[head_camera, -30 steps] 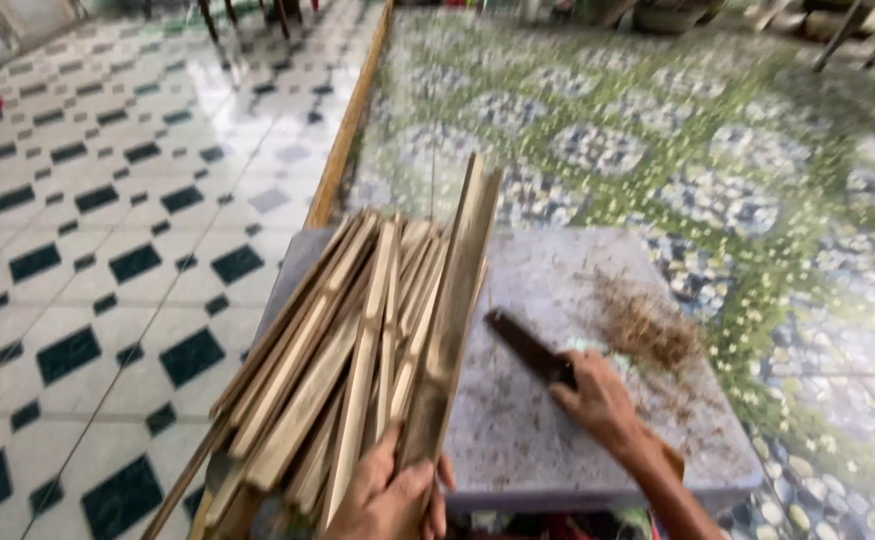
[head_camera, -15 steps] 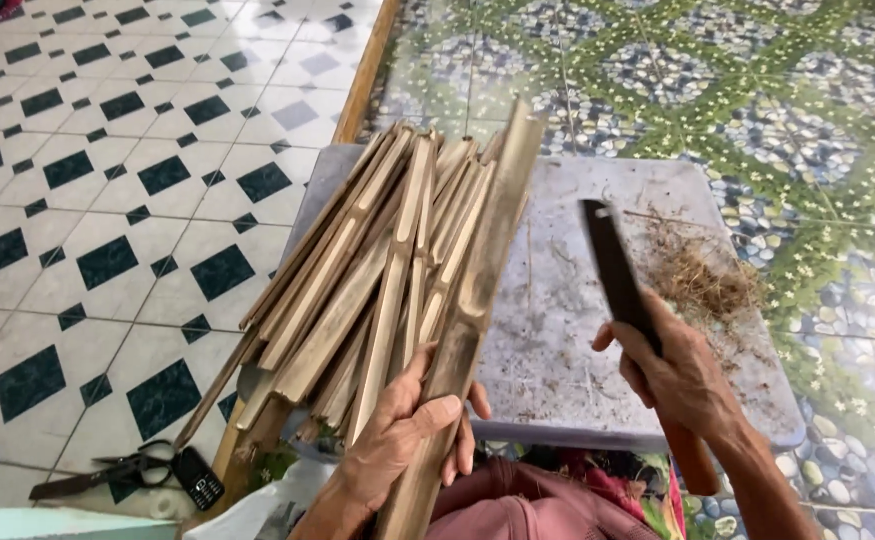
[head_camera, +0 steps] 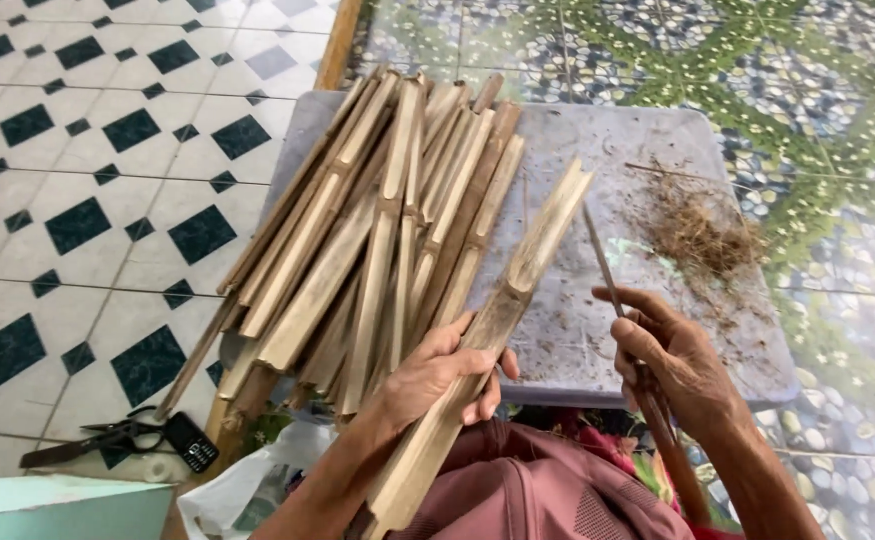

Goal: Shaving the inner surface of split bamboo strips using a large knife to prepare them for weaving or construction.

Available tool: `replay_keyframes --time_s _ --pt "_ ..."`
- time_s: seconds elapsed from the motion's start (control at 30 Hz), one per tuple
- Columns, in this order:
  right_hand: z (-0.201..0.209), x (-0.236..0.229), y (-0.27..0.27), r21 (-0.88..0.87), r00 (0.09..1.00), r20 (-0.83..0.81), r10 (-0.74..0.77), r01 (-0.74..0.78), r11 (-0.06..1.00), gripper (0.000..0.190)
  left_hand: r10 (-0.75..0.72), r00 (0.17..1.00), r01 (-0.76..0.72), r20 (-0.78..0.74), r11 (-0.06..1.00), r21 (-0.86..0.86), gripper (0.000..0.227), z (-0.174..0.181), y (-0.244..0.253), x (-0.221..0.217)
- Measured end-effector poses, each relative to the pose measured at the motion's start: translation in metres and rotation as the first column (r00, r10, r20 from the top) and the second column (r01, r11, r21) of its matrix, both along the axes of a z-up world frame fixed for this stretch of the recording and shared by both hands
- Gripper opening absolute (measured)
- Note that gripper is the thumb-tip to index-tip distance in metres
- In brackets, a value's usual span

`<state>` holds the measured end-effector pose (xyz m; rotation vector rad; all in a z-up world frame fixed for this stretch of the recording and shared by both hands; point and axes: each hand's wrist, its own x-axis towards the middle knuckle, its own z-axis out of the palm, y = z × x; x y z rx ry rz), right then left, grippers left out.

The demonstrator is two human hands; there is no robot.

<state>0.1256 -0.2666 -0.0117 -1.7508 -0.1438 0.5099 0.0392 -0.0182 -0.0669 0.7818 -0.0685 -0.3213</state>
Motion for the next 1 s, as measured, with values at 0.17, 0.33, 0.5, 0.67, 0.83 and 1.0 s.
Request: replay_keyframes --time_s 0.17,0.33,0.5,0.67,0.83,1.0 --pt "-0.05 0.006 -0.03 0.251 0.987 -0.139 0.075 -0.038 0.967 0.034 -0.086 0.995 0.078 -0.055 0.988 -0.13 0.061 -0.029 -0.003 0.016" --pt "-0.082 0.001 -0.031 0.402 0.952 -0.26 0.161 -0.045 0.915 0.048 -0.032 0.992 0.016 -0.125 0.991 -0.13 0.054 -0.005 -0.005 -0.003" --pt "-0.076 -0.002 -0.024 0.389 0.954 -0.288 0.084 0.037 0.921 0.037 -0.064 0.989 0.011 -0.133 0.931 -0.365 0.064 0.005 0.006 -0.06" --pt "-0.088 -0.015 -0.02 0.474 0.899 -0.341 0.276 -0.088 0.876 0.043 0.027 0.942 -0.107 -0.335 0.969 -0.223 0.061 0.016 0.004 -0.084" --pt "-0.068 -0.043 0.005 0.508 0.755 -0.484 0.442 -0.169 0.845 0.038 0.096 0.928 -0.16 -0.36 0.976 -0.15 0.044 0.003 0.002 -0.082" --pt "-0.077 -0.042 0.012 0.55 0.655 -0.521 0.548 -0.234 0.802 0.025 0.1 0.948 -0.132 -0.301 0.987 -0.09 0.043 -0.02 0.005 -0.087"
